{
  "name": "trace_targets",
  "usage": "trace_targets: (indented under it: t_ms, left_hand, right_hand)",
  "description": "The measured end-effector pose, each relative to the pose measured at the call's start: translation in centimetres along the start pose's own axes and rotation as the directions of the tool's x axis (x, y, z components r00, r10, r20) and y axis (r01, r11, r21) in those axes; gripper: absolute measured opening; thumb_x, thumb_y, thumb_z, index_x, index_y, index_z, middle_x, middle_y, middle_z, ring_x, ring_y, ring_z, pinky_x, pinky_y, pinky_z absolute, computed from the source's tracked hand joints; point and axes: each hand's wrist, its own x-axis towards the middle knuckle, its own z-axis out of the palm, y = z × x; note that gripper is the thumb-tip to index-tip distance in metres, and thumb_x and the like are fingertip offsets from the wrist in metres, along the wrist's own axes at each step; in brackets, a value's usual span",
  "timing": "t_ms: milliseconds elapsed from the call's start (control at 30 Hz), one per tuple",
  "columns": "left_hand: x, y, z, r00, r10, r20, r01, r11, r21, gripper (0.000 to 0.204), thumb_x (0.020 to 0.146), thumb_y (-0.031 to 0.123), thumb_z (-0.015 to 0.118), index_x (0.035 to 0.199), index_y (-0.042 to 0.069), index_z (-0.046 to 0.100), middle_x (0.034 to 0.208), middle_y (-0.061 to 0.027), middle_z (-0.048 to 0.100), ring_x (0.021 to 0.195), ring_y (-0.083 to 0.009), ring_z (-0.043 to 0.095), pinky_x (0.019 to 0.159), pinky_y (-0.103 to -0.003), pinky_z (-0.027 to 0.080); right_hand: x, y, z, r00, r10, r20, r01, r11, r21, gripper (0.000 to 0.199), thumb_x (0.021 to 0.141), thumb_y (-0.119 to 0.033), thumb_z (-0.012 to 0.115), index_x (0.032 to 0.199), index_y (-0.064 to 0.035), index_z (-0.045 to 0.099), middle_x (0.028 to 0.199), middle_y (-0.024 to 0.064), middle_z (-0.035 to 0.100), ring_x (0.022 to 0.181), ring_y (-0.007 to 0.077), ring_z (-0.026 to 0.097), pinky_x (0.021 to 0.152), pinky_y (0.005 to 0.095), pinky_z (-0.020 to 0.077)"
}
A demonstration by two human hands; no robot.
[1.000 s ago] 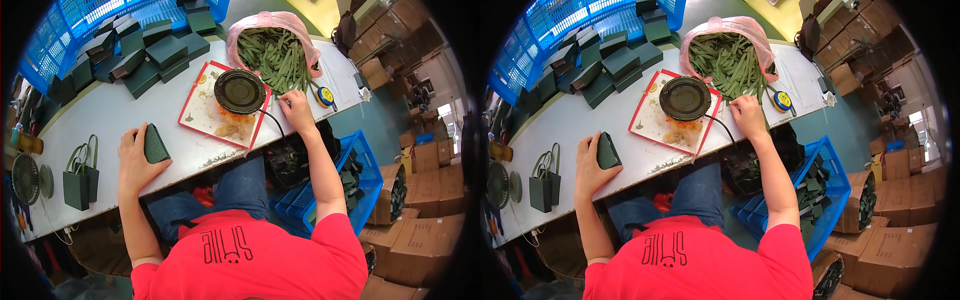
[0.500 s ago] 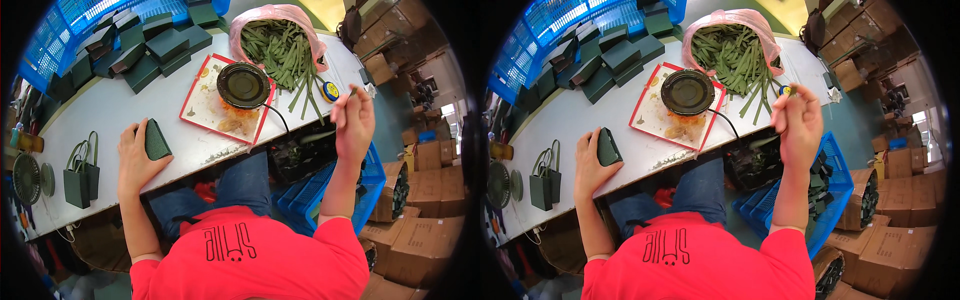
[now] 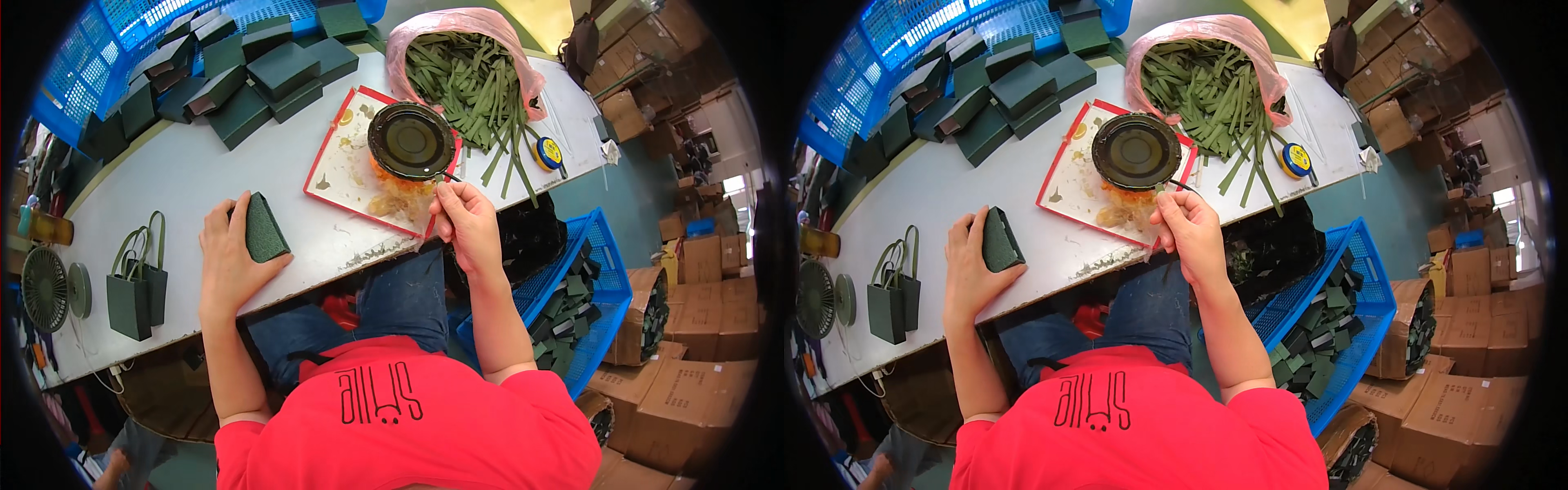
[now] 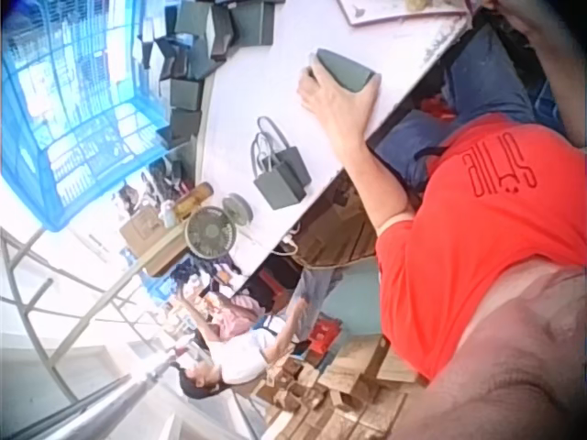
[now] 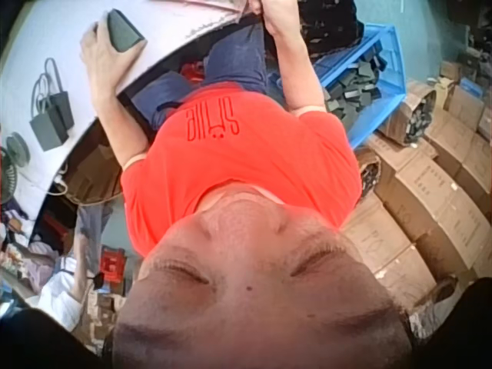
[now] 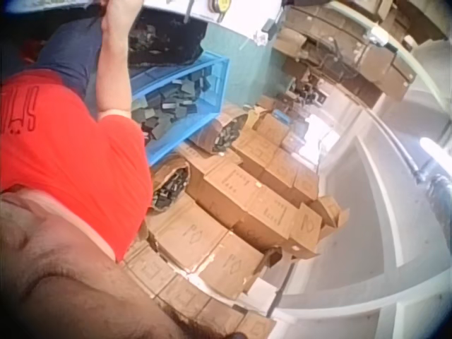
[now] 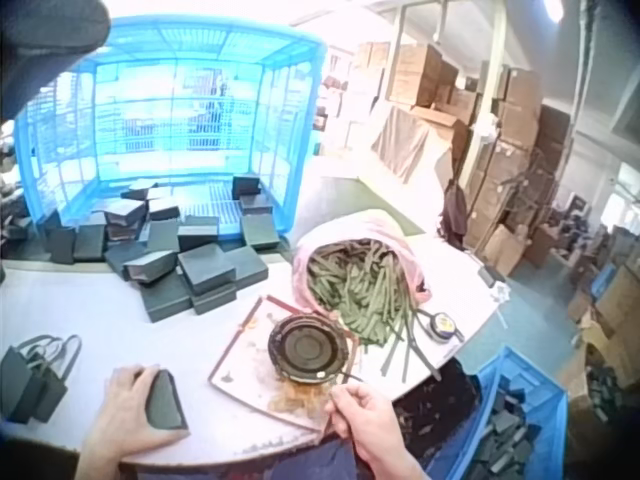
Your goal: The person sits at a table in a workshop and assembles small green boxes by attaching green ribbon handles. They pick up a box, dip a ribbon end into a hot glue pot, and press it onto the box to secure the handle. The person repeats this process for multiple boxes, placing finished units on the table.
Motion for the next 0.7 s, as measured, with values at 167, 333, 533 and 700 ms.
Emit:
trace_targets:
  t_ms: [167, 333, 533, 700]
  left_hand:
    - [0.0, -0.2, 0.3, 1.000, 0.017, -0.022, -0.017, 1.000, 0.005, 0.099, 0.057, 0.029, 0.089, 0.142, 0.004, 0.047, 0.131, -0.0178, 0.047, 0.124, -0.0351, 0.044, 0.105, -0.047, 0.035]
    - [0.0, -0.1, 0.3, 1.000, 0.007, -0.017, -0.007, 1.000, 0.000, 0.099, 0.057, 0.029, 0.089, 0.143, 0.005, 0.047, 0.131, -0.0172, 0.047, 0.123, -0.0343, 0.044, 0.104, -0.047, 0.035]
    - [-0.1, -0.2, 0.4, 0.999, 0.022, -0.028, -0.022, 1.000, 0.002, 0.098, 0.057, 0.029, 0.089, 0.143, 0.005, 0.047, 0.131, -0.0169, 0.047, 0.123, -0.0344, 0.044, 0.105, -0.047, 0.035]
    - [0.0, -0.2, 0.3, 1.000, 0.016, -0.021, -0.016, 1.000, -0.006, 0.098, 0.058, 0.029, 0.089, 0.143, 0.005, 0.047, 0.131, -0.0173, 0.047, 0.123, -0.0348, 0.044, 0.105, -0.047, 0.035]
  right_hand:
    - [0.5, 0.0, 0.2, 1.000, -0.003, 0.007, 0.003, 1.000, -0.020, 0.019, 0.099, -0.019, 0.066, 0.097, -0.0007, 0.061, 0.075, 0.0033, 0.064, 0.049, 0.0041, 0.044, 0.046, 0.0201, 0.0343]
    - [1.1, -0.1, 0.3, 1.000, 0.002, -0.003, -0.002, 1.000, -0.029, 0.019, 0.098, -0.020, 0.067, 0.094, -0.0014, 0.061, 0.072, 0.0027, 0.063, 0.049, 0.0033, 0.041, 0.044, 0.0198, 0.0295]
    - [1.6, 0.0, 0.7, 0.997, 0.059, -0.044, -0.060, 0.998, -0.013, 0.020, 0.096, -0.019, 0.069, 0.086, -0.0049, 0.059, 0.066, -0.0001, 0.058, 0.047, 0.0025, 0.036, 0.043, 0.0200, 0.0250]
    - [1.9, 0.4, 0.5, 0.996, 0.081, -0.025, -0.079, 0.993, 0.084, 0.022, 0.093, -0.017, 0.070, 0.079, -0.0092, 0.055, 0.063, -0.0030, 0.052, 0.047, 0.0020, 0.033, 0.043, 0.0205, 0.0222]
